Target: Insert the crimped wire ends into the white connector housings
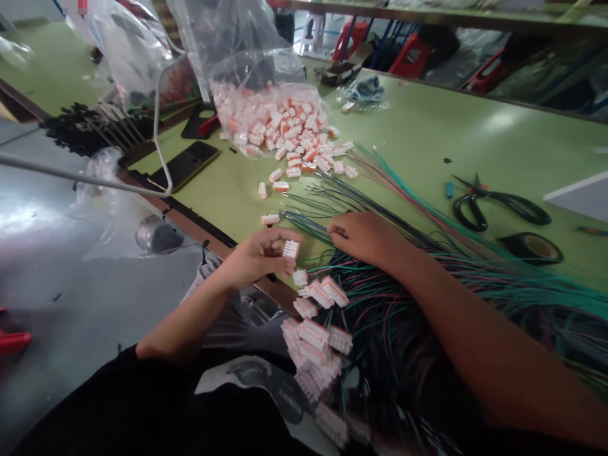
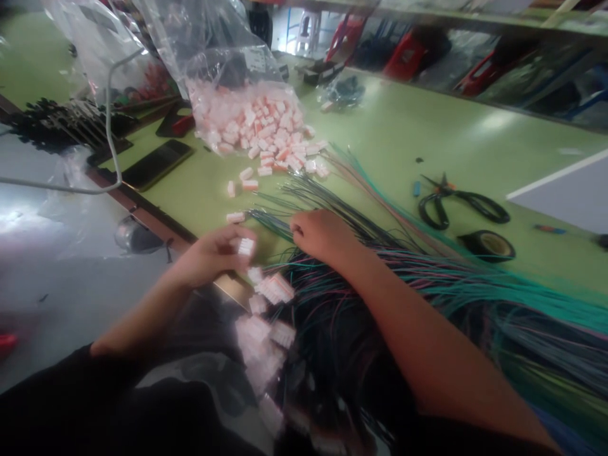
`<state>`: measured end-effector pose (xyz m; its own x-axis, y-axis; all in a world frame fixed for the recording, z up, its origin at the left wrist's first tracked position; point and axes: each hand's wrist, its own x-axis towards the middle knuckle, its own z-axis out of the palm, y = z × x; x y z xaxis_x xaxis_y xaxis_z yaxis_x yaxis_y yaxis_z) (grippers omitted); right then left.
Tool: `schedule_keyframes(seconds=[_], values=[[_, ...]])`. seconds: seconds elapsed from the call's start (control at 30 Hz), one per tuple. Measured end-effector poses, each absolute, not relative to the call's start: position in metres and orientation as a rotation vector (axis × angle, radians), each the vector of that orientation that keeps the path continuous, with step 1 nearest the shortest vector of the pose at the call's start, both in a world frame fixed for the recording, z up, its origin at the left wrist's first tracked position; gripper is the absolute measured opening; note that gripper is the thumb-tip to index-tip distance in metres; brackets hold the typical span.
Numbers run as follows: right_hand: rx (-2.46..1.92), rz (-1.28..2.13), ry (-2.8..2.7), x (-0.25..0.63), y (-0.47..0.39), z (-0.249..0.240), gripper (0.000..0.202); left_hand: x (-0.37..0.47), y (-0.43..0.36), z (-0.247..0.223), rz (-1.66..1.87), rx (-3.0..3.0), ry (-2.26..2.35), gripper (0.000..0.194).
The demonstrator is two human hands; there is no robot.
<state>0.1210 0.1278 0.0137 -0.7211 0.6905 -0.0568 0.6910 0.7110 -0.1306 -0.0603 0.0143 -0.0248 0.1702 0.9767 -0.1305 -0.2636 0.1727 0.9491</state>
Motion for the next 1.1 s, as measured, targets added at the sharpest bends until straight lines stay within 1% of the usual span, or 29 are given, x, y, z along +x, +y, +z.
schedule_keyframes(seconds=[0.17,0.27,0.37,0.67,0.8,1.1], values=[[1.172,-0.036,2.813,0.118,0.121,0.014,0.013,-0.061,0.015,-0.023,1.068,0.961,0.963,0.034],[1.171,0.034,2.77,0.117,0.119,0.014,0.016,-0.061,0.015,-0.022,1.046,0.966,0.961,0.034],[1.147,0.073,2.75,0.115,0.117,0.012,0.019,-0.061,0.015,-0.021,1.025,0.963,0.959,0.035],[1.067,0.199,2.831,0.105,0.111,0.006,0.018,-0.059,0.016,-0.018,1.013,0.971,0.996,0.034],[1.142,0.092,2.845,0.103,0.115,0.003,0.019,-0.059,0.016,-0.019,1.012,0.991,1.018,0.035],[1.573,-0.437,2.899,0.111,0.126,0.004,0.006,-0.058,0.017,-0.022,1.075,0.982,0.984,0.033]])
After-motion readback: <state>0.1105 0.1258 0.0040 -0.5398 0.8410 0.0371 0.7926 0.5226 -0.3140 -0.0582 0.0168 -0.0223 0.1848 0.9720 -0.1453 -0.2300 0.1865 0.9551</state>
